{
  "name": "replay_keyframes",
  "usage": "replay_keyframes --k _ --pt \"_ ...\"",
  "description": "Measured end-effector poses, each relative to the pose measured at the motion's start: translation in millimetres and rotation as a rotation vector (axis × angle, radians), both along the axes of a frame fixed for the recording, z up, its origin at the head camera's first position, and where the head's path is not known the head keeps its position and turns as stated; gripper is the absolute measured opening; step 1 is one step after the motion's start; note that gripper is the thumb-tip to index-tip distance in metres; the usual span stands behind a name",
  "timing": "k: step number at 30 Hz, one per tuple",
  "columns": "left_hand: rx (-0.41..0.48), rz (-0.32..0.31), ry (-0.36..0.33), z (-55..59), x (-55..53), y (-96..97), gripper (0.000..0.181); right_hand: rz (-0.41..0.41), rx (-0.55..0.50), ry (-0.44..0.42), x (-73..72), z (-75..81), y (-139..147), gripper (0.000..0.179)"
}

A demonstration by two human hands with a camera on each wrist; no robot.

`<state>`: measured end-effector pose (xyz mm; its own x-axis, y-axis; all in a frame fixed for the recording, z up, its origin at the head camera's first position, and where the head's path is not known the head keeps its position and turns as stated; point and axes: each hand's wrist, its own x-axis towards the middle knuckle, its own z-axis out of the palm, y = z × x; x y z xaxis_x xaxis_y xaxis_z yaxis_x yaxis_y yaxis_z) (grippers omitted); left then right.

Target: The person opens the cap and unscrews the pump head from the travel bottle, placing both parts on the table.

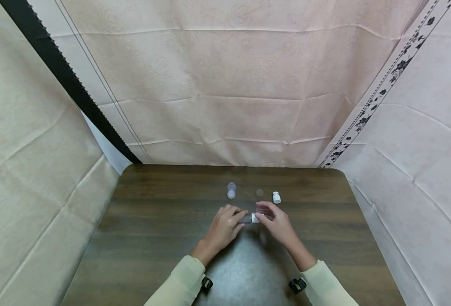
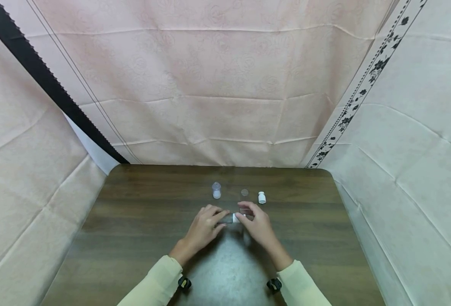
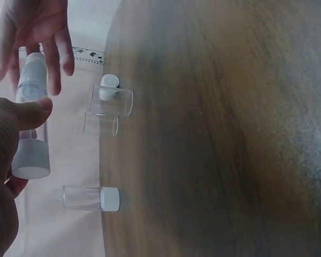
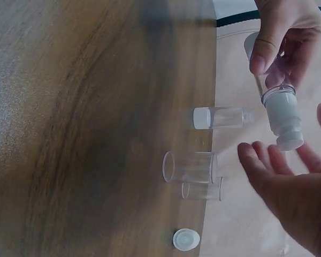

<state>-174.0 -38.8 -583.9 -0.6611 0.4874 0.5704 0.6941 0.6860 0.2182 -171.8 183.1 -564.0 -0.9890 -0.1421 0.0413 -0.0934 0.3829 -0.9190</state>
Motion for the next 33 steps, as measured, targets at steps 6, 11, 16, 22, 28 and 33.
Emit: replay_keyframes --k 6,11,16,22,28,33 --pt "-0.055 0.008 0.017 1.2 0.5 0.6 0.042 0.004 0.091 -0.079 -1.5 -0.4 -1.1 0.025" --pt "-0.072 0.010 0.021 0.5 0.6 1.4 0.043 0.038 0.034 -0.134 0.4 -0.2 -1.5 0.026" --pt "-0.055 0.008 0.015 -1.6 0.9 1.2 0.043 0.060 0.013 -0.132 0.7 -1.7 -1.3 0.020" --pt "0.001 0.010 -0.023 -1.9 2.1 1.0 0.042 0.075 0.014 -0.042 0.3 -1.3 -0.8 0.018" --pt "0.060 0.021 -0.050 -3.8 2.8 2.0 0.040 0.096 0.001 0.030 1.8 -0.9 -0.8 0.021" --pt "0.092 0.022 -0.055 -5.2 3.6 3.0 0.043 0.106 -0.084 0.055 4.6 -2.4 -1.8 0.031"
